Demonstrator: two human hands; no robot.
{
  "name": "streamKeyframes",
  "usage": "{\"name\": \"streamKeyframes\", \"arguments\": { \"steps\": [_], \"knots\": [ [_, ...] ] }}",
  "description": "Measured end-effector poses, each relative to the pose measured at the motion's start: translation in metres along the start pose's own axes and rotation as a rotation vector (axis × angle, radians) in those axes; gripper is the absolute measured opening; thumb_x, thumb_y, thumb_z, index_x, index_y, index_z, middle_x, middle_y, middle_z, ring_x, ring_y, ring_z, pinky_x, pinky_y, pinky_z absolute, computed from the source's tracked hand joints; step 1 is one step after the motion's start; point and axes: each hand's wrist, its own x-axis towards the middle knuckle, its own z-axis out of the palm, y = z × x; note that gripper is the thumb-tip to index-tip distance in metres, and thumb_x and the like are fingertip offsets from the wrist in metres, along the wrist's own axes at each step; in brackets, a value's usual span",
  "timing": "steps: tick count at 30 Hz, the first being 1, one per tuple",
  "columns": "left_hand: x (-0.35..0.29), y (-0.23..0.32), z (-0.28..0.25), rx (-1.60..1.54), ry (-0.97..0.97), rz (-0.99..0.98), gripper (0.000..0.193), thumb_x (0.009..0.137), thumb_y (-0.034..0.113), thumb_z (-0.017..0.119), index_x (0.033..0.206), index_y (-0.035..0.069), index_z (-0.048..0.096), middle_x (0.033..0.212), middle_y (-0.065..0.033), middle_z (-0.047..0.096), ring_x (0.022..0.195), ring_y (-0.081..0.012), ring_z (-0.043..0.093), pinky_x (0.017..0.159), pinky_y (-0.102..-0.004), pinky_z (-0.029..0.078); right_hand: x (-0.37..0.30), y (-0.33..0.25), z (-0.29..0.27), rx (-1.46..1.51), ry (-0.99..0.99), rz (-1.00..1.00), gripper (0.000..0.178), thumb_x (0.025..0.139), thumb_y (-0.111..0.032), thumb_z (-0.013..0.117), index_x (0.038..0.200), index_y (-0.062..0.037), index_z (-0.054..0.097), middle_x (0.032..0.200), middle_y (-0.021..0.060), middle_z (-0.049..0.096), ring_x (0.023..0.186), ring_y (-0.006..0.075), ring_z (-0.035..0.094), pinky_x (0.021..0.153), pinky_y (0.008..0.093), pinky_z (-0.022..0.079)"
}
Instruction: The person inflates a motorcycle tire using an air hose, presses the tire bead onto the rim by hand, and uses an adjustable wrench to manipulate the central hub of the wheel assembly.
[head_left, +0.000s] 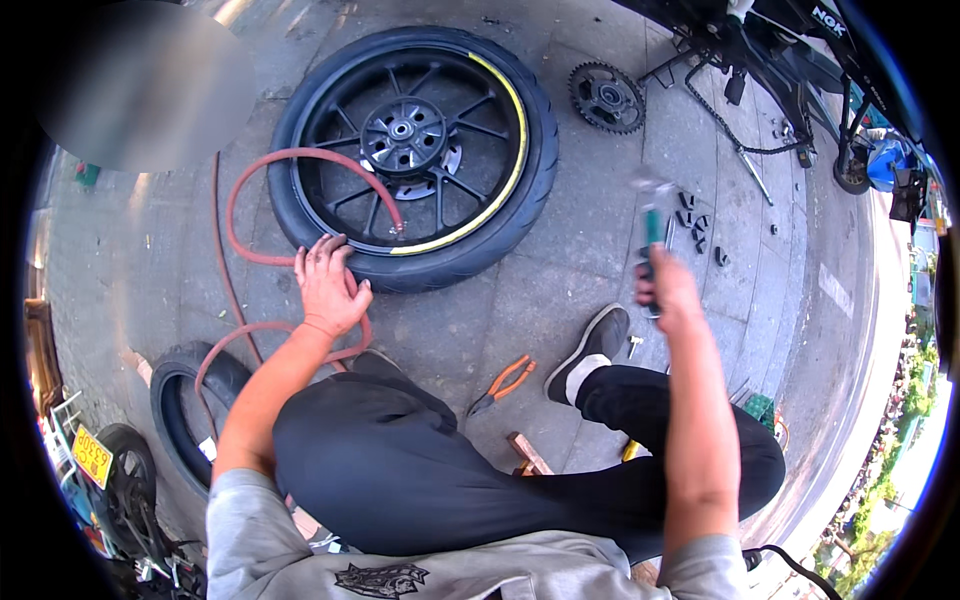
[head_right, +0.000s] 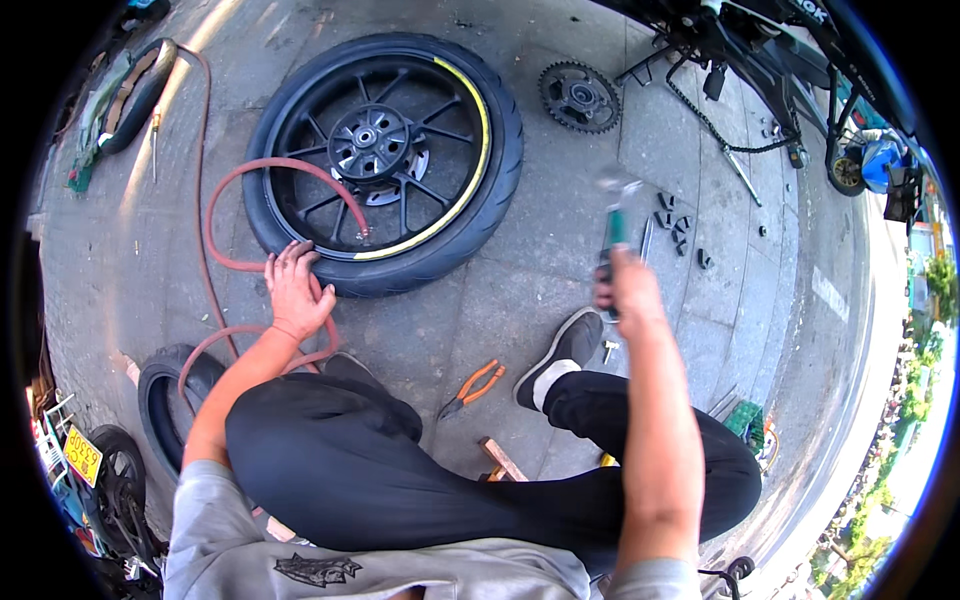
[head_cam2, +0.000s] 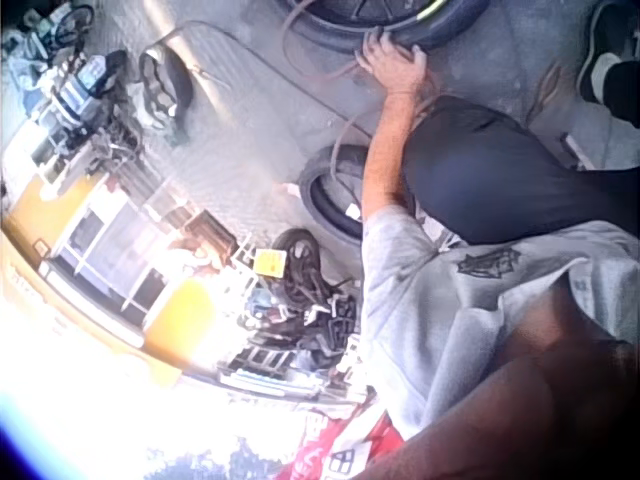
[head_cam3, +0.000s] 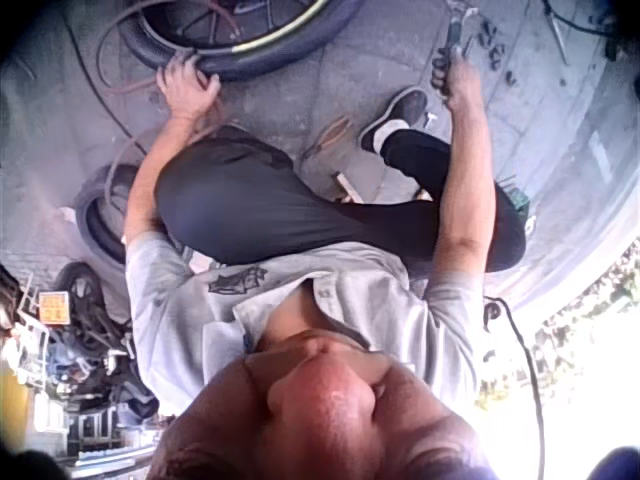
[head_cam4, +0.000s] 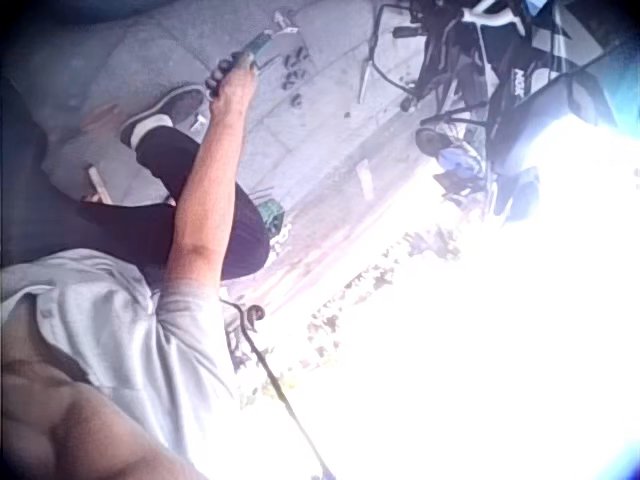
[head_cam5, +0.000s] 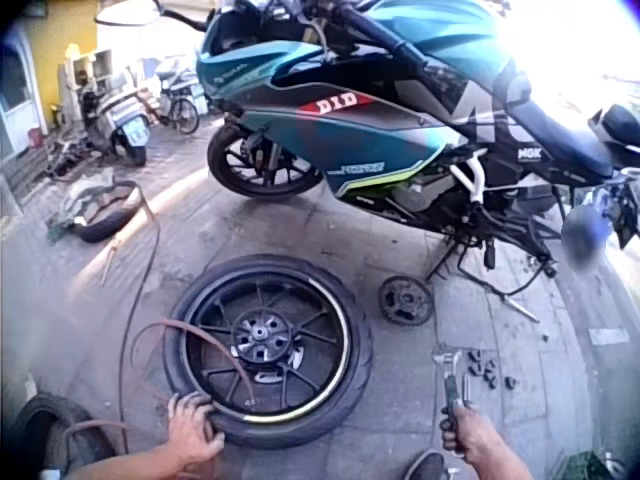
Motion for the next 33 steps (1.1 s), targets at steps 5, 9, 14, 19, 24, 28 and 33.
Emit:
{"name": "streamKeyframes", "arguments": {
  "steps": [5,9,14,19,24,28,33],
  "knots": [
    [-0.002,0.006,-0.004,0.062,-0.112,0.068,0.086,0.079,0.054,0.086,0.146,0.008,0.060,0.164,-0.0150,0.053,0.158,-0.0390,0.043,0.131,-0.0686,0.020,0.050,-0.015,-0.087,0.706,0.256,-0.617,0.035,0.121,-0.039,0.050,0.112,-0.0064,0.058,0.086,0.0033,0.059,0.060,0.0121,0.047,0.054,0.0342,0.044],
    [0.007,0.007,-0.001,0.067,-0.107,0.119,0.087,0.080,0.059,0.086,0.147,0.008,0.063,0.165,-0.0154,0.052,0.158,-0.0387,0.042,0.131,-0.0708,0.019,0.077,0.063,0.047,0.813,0.410,-0.093,0.033,0.122,-0.036,0.047,0.117,-0.0060,0.060,0.092,0.0071,0.063,0.077,0.0184,0.060,0.065,0.0340,0.050],
    [-0.005,-0.005,-0.015,0.083,-0.133,0.072,0.088,0.081,0.058,0.086,0.149,0.008,0.062,0.164,-0.0143,0.055,0.156,-0.0369,0.046,0.131,-0.0668,0.024,0.009,0.049,0.054,0.598,-0.159,0.376,0.023,0.119,-0.029,0.058,0.107,-0.0113,0.049,0.077,-0.0011,0.050,0.055,0.0113,0.042,0.047,0.0286,0.036],
    [0.040,0.008,-0.049,0.142,-0.333,0.100,0.100,0.077,0.066,0.086,0.157,0.011,0.061,0.149,-0.0139,0.065,0.142,-0.0354,0.056,0.121,-0.0598,0.037,0.016,0.008,-0.031,0.662,0.166,-0.260,0.026,0.120,-0.030,0.056,0.104,-0.0103,0.050,0.080,0.0005,0.053,0.057,0.0109,0.042,0.050,0.0279,0.038],
    [0.045,-0.006,-0.041,0.145,-0.344,0.223,0.099,0.073,0.064,0.090,0.153,0.010,0.066,0.150,-0.0176,0.062,0.145,-0.0366,0.055,0.129,-0.0600,0.033,-0.064,0.109,0.194,0.478,0.385,0.000,0.025,0.116,-0.024,0.053,0.095,-0.0104,0.048,0.070,0.0039,0.046,0.060,0.0191,0.049,0.056,0.0392,0.044],
    [0.060,-0.012,-0.038,0.220,-0.521,0.218,0.114,0.068,0.072,0.092,0.157,0.007,0.063,0.170,-0.0220,0.052,0.164,-0.0384,0.041,0.138,-0.0569,0.025,0.006,0.141,0.183,0.566,-0.007,0.217,0.034,0.113,-0.038,0.069,0.105,-0.0116,0.050,0.081,0.0008,0.050,0.057,0.0147,0.045,0.050,0.0349,0.040],
    [0.063,-0.015,-0.028,0.195,-0.508,0.258,0.116,0.063,0.075,0.092,0.150,0.003,0.067,0.155,-0.0231,0.066,0.150,-0.0380,0.059,0.135,-0.0549,0.034,0.000,0.103,0.233,-0.019,0.082,0.023,0.068,0.093,-0.047,0.094,0.131,0.0014,0.064,0.110,0.0132,0.073,0.074,0.0228,0.069,0.068,0.0375,0.060]
  ]
}}
